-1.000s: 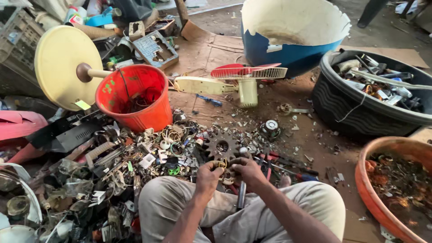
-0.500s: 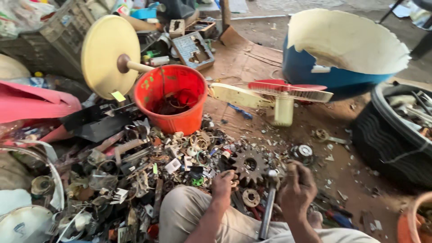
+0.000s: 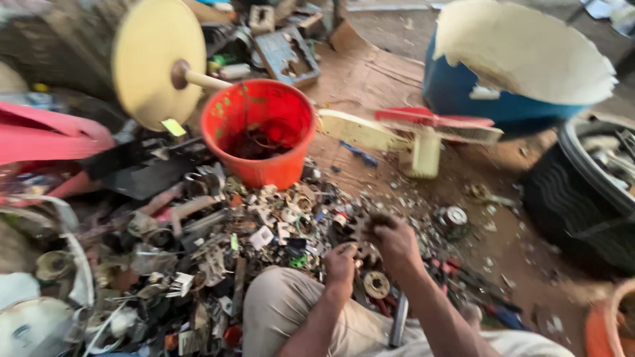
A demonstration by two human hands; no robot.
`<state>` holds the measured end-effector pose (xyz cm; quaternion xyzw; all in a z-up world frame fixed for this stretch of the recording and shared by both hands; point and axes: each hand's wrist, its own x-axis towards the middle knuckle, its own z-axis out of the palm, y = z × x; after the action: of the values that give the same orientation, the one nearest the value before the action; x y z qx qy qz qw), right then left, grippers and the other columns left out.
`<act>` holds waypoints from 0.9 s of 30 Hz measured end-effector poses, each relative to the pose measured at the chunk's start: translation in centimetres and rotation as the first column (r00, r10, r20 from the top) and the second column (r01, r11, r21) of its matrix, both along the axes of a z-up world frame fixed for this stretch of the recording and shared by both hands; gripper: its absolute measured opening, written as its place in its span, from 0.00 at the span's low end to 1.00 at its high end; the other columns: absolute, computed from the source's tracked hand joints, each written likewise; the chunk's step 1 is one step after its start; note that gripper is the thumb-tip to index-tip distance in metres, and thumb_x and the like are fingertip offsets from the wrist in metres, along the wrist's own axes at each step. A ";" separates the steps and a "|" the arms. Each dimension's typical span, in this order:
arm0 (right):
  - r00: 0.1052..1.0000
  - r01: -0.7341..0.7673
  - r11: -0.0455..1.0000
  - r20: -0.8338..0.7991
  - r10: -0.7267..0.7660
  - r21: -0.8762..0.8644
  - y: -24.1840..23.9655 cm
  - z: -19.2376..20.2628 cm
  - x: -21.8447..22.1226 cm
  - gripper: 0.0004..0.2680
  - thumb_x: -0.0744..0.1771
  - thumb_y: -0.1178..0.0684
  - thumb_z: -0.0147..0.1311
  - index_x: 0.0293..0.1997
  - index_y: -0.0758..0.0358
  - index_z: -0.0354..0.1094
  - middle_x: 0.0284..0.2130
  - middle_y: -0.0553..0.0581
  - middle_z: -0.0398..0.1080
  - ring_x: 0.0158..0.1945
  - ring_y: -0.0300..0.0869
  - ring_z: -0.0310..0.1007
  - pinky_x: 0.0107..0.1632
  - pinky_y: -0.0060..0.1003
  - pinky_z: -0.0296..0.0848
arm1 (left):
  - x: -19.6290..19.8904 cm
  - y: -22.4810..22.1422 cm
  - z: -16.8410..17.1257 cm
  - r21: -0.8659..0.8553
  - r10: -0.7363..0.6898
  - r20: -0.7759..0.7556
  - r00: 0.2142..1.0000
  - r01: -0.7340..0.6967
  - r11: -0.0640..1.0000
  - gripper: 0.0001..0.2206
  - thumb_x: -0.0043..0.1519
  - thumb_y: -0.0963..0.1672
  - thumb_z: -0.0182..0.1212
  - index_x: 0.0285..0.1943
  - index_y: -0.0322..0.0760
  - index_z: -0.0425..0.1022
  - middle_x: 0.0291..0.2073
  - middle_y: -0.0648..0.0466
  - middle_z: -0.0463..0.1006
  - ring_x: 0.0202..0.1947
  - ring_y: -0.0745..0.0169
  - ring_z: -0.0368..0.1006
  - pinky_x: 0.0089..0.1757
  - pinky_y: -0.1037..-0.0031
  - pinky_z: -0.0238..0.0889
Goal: The person sits on the floor and uses a hammer to repeatedly strike a metal gear-like component, likely to separate parts or extract materials. The person handles the component with both hands, repositioning it between strikes.
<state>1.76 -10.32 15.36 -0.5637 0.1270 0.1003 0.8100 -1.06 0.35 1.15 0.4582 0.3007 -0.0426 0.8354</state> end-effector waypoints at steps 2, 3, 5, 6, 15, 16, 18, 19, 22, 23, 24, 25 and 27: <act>0.997 0.009 0.999 -0.083 -0.007 0.033 -4.6 -5.2 -3.0 0.10 0.66 0.66 0.44 0.52 0.76 0.66 0.39 0.64 0.74 0.40 0.49 0.79 0.43 0.44 0.82 | -0.5 0.6 0.4 0.111 0.015 0.000 1.000 -0.015 0.994 0.09 0.60 0.41 0.62 0.44 0.31 0.83 0.25 0.54 0.80 0.20 0.67 0.70 0.22 0.73 0.63; 0.993 -0.020 0.993 -0.118 0.007 -0.112 -6.1 -7.6 -5.0 0.10 0.67 0.65 0.46 0.53 0.74 0.67 0.38 0.63 0.75 0.39 0.49 0.79 0.42 0.42 0.81 | -0.7 0.9 0.7 0.073 0.044 0.072 0.996 -0.049 0.996 0.08 0.61 0.41 0.63 0.44 0.29 0.84 0.28 0.54 0.82 0.24 0.68 0.74 0.26 0.76 0.66; 0.981 -0.106 0.919 -0.193 0.033 -0.381 -8.4 -10.6 -8.6 0.10 0.67 0.63 0.48 0.53 0.71 0.70 0.36 0.62 0.76 0.36 0.47 0.79 0.38 0.40 0.79 | -0.9 1.4 1.9 -0.008 0.092 0.084 0.992 -0.091 0.996 0.08 0.62 0.41 0.62 0.43 0.30 0.83 0.30 0.54 0.81 0.24 0.67 0.74 0.26 0.76 0.66; 0.979 -0.131 0.889 -0.199 0.046 -0.440 -8.6 -11.5 -9.5 0.10 0.67 0.62 0.50 0.53 0.70 0.72 0.35 0.62 0.77 0.35 0.48 0.77 0.37 0.40 0.78 | -0.5 2.1 3.0 -0.042 0.107 0.034 0.994 -0.105 0.994 0.07 0.62 0.41 0.61 0.43 0.32 0.81 0.28 0.54 0.79 0.21 0.65 0.71 0.22 0.74 0.63; 0.936 0.079 0.440 0.218 0.275 -0.894 -5.1 -10.3 -6.7 0.08 0.64 0.54 0.58 0.44 0.65 0.78 0.37 0.64 0.77 0.41 0.53 0.78 0.46 0.45 0.75 | -0.7 3.9 3.9 -0.107 0.178 0.041 0.983 -0.173 0.979 0.05 0.63 0.40 0.59 0.44 0.31 0.79 0.25 0.53 0.76 0.19 0.67 0.66 0.22 0.76 0.59; 0.958 0.075 0.433 0.186 0.218 -0.898 -5.7 -9.9 -5.8 0.09 0.65 0.54 0.57 0.45 0.64 0.78 0.38 0.63 0.77 0.41 0.53 0.79 0.46 0.44 0.76 | -0.7 3.7 3.4 -0.101 0.172 0.035 0.984 -0.167 0.981 0.05 0.63 0.40 0.60 0.43 0.31 0.79 0.26 0.53 0.76 0.20 0.67 0.67 0.22 0.76 0.59; 0.983 0.043 0.378 0.106 0.148 -0.925 -6.1 -9.1 -3.4 0.09 0.66 0.52 0.55 0.47 0.61 0.77 0.43 0.62 0.76 0.46 0.53 0.77 0.51 0.43 0.75 | -0.3 2.8 2.8 -0.090 0.158 0.028 0.987 -0.155 0.984 0.05 0.63 0.40 0.60 0.43 0.31 0.79 0.26 0.54 0.76 0.21 0.68 0.68 0.23 0.78 0.58; 0.989 0.012 0.330 0.060 0.134 -0.944 -6.3 -8.7 -2.0 0.09 0.66 0.51 0.56 0.48 0.60 0.77 0.46 0.62 0.75 0.50 0.53 0.76 0.55 0.44 0.73 | -0.1 2.3 2.6 -0.053 0.143 0.022 0.989 -0.142 0.988 0.05 0.63 0.40 0.61 0.43 0.31 0.79 0.26 0.54 0.77 0.21 0.68 0.69 0.23 0.77 0.59; 0.938 0.061 0.191 0.122 0.326 -0.980 -5.7 -7.8 2.0 0.08 0.66 0.52 0.57 0.46 0.55 0.80 0.58 0.64 0.66 0.62 0.58 0.63 0.63 0.48 0.64 | 0.0 1.0 1.9 0.031 0.105 0.013 0.994 -0.105 0.994 0.06 0.62 0.41 0.62 0.42 0.31 0.80 0.27 0.54 0.78 0.21 0.67 0.71 0.24 0.78 0.61; 0.926 0.030 0.130 0.077 0.371 -0.991 -5.3 -7.7 3.1 0.08 0.66 0.51 0.57 0.46 0.53 0.80 0.61 0.64 0.63 0.65 0.60 0.58 0.65 0.51 0.60 | 0.1 0.9 1.7 0.040 0.099 0.015 0.995 -0.100 0.994 0.06 0.62 0.41 0.62 0.42 0.31 0.81 0.27 0.54 0.79 0.22 0.68 0.71 0.25 0.78 0.62; 0.910 0.001 0.067 0.029 0.414 -0.998 -5.0 -7.7 4.0 0.08 0.65 0.51 0.57 0.46 0.52 0.80 0.63 0.63 0.60 0.67 0.61 0.54 0.67 0.53 0.56 | 0.1 0.8 1.5 0.049 0.095 0.017 0.995 -0.096 0.994 0.06 0.61 0.41 0.62 0.42 0.31 0.81 0.27 0.54 0.79 0.22 0.68 0.72 0.26 0.79 0.63; 0.891 -0.025 0.003 -0.021 0.454 -1.000 -4.6 -7.9 4.5 0.08 0.65 0.50 0.58 0.46 0.51 0.81 0.66 0.62 0.58 0.70 0.62 0.50 0.69 0.55 0.53 | 0.0 0.8 1.5 0.054 0.095 0.011 0.995 -0.095 0.994 0.06 0.61 0.41 0.62 0.43 0.31 0.81 0.27 0.55 0.79 0.22 0.69 0.72 0.26 0.79 0.63; 0.872 -0.066 -0.048 -0.081 0.482 -0.997 -4.3 -8.4 4.8 0.10 0.65 0.53 0.55 0.48 0.48 0.80 0.67 0.64 0.56 0.70 0.60 0.52 0.70 0.53 0.55 | 0.1 1.0 1.6 0.064 0.099 0.003 0.995 -0.099 0.993 0.06 0.62 0.41 0.62 0.43 0.31 0.81 0.28 0.55 0.79 0.23 0.69 0.72 0.26 0.79 0.63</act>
<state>6.59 -14.62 6.96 -0.9832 -0.0808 0.0596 0.1527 -0.97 1.36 2.77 0.4692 0.3242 0.0084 0.8214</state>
